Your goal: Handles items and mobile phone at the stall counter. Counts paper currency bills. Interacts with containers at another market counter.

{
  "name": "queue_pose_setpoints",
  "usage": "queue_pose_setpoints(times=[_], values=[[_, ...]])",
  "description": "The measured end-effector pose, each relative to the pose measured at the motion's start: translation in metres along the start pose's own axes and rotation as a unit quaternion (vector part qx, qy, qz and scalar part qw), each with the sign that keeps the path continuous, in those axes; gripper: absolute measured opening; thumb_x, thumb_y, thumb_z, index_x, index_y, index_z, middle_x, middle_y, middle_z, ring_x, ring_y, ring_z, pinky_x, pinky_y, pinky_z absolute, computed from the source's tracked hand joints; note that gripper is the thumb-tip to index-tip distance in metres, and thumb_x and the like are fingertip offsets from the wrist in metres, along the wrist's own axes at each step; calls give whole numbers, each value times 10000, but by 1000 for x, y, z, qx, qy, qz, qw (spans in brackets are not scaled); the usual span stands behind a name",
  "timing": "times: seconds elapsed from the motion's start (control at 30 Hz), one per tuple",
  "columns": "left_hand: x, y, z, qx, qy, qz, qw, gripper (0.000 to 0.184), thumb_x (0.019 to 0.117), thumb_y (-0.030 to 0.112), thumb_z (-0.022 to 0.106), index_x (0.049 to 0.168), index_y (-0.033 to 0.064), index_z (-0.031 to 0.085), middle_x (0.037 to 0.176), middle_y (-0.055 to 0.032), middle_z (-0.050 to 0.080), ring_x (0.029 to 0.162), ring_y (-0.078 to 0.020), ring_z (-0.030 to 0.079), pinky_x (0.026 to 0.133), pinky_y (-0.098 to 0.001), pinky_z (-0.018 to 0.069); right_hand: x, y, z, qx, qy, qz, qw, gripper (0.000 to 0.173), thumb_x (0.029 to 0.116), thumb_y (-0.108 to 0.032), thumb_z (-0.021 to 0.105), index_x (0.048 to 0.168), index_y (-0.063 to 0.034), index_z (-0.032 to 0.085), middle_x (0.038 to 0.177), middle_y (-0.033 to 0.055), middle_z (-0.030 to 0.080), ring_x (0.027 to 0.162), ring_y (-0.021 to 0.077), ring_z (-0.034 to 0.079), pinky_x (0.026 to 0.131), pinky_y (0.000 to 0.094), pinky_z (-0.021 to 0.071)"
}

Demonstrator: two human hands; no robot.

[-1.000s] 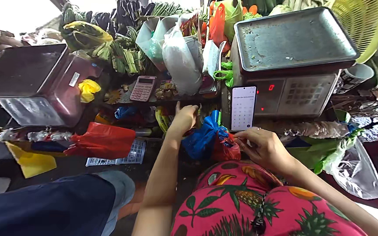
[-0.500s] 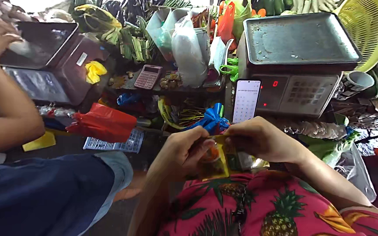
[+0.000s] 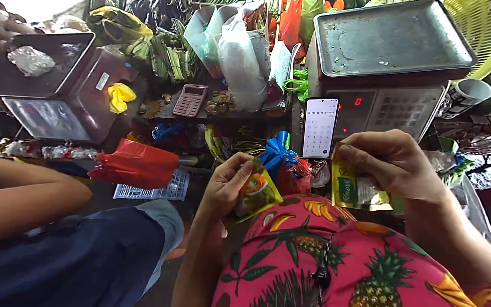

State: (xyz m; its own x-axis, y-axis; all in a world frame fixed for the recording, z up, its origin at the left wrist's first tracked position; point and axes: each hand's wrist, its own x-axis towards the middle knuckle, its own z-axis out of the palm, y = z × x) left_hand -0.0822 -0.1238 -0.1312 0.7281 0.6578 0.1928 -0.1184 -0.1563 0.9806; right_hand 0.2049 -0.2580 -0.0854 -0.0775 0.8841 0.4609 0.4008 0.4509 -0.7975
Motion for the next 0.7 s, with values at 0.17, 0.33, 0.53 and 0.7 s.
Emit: queue_pose_setpoints(times=[0.17, 0.33, 0.53, 0.7], values=[[21, 3, 39, 42, -99, -64, 992, 226, 1089, 180, 478, 1204, 52, 625, 927, 48, 691, 823, 5, 662, 766, -215, 582, 5, 7, 40, -53, -112, -24, 992, 225, 1026, -255, 627, 1136, -68, 686, 741, -20, 647, 608, 11, 563, 555, 196, 497], [15, -20, 57, -255, -145, -171, 941, 284, 1100, 271, 371, 1134, 185, 640, 967, 129, 698, 885, 38, 656, 812, -186, 557, -2, 26, 81, -167, -58, -78, 981, 513, 941, -511, 697, 1179, -59, 644, 893, 89, 682, 725, 146, 638, 607, 295, 531], [-22, -63, 53, -396, -180, -86, 896, 284, 939, 436, 693, 1171, 277, 729, 1124, 105, 737, 1046, -12, 674, 933, -255, 551, 19, 51, 99, -258, -22, -76, 963, 653, 882, -627, 679, 1140, -27, 672, 966, 160, 685, 739, 252, 675, 572, 384, 553], [-28, -52, 35, -381, 35, -176, 907, 192, 964, 40, 605, 1099, 139, 701, 993, 7, 765, 927, -117, 729, 874, -357, 605, 68, 63, 119, -249, -57, -74, 964, 562, 1010, -586, 517, 1141, -74, 707, 1068, 122, 705, 979, 295, 671, 804, 471, 556]])
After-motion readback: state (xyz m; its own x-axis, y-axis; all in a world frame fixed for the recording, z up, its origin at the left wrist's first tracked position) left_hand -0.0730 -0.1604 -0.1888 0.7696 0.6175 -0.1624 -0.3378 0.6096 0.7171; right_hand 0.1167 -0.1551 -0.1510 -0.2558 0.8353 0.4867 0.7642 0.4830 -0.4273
